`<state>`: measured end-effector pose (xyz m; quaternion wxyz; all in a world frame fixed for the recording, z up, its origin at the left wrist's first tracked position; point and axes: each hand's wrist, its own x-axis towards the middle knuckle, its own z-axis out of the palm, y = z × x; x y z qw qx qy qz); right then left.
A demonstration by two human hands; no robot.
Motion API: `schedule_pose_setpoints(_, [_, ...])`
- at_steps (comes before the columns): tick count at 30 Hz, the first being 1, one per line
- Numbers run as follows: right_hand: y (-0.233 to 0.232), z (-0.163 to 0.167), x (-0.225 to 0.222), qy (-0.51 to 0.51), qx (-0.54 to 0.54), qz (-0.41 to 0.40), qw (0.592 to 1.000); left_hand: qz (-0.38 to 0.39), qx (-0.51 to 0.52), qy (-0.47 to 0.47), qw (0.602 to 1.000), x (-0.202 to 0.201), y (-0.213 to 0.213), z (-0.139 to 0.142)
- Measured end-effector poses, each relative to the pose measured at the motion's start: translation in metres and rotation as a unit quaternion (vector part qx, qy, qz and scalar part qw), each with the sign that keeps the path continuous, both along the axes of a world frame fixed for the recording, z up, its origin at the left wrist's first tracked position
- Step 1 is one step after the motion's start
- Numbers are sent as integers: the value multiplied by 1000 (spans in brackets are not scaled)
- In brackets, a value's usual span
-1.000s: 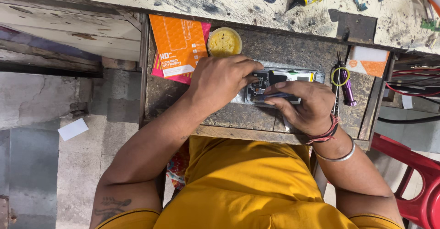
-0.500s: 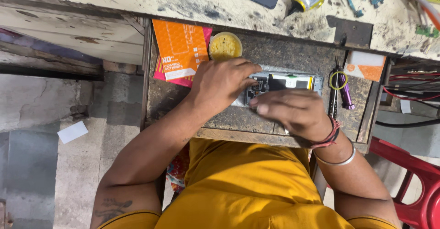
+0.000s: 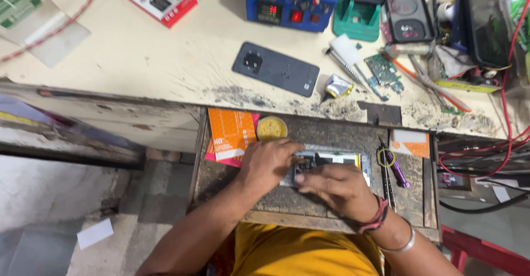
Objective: The person assembles a mobile phone by placing the battery and back cover onto the internal chassis, then uses a screwdriver to fasten screws. The person handles the phone, battery, back cover, and screwdriver throughout the process.
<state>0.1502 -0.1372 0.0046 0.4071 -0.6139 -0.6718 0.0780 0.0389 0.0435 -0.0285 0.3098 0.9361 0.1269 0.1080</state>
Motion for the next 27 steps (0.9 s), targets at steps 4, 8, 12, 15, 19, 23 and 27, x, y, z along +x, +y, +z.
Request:
schedule_pose_setpoints(4, [-1, -7, 6, 35, -13, 84, 996, 0, 14, -26, 1000, 1, 1, -6])
schedule_pose_setpoints(8, [-3, -8, 7, -4, 7, 39, 999, 7, 20, -32, 999, -1, 2, -5])
schedule_pose_setpoints(12, [-1, -9, 7, -1, -25, 49, 998, 9, 9, -35, 999, 0, 3, -4])
schedule_pose_setpoints(15, [2, -12, 5, -10, -37, -7, 999, 11, 2, 0, 1000, 2, 3, -5])
schedule_pose_setpoints(19, [2, -11, 6, 11, 0, 73, 997, 8, 14, -44, 999, 2, 4, -7])
schedule_pose_setpoints(23, [5, -9, 3, -10, -37, 28, 999, 18, 12, -30, 999, 2, 4, -7])
schedule_pose_setpoints(27, [6, -6, 1, 13, -1, 87, 996, 11, 8, -15, 1000, 5, 4, -7])
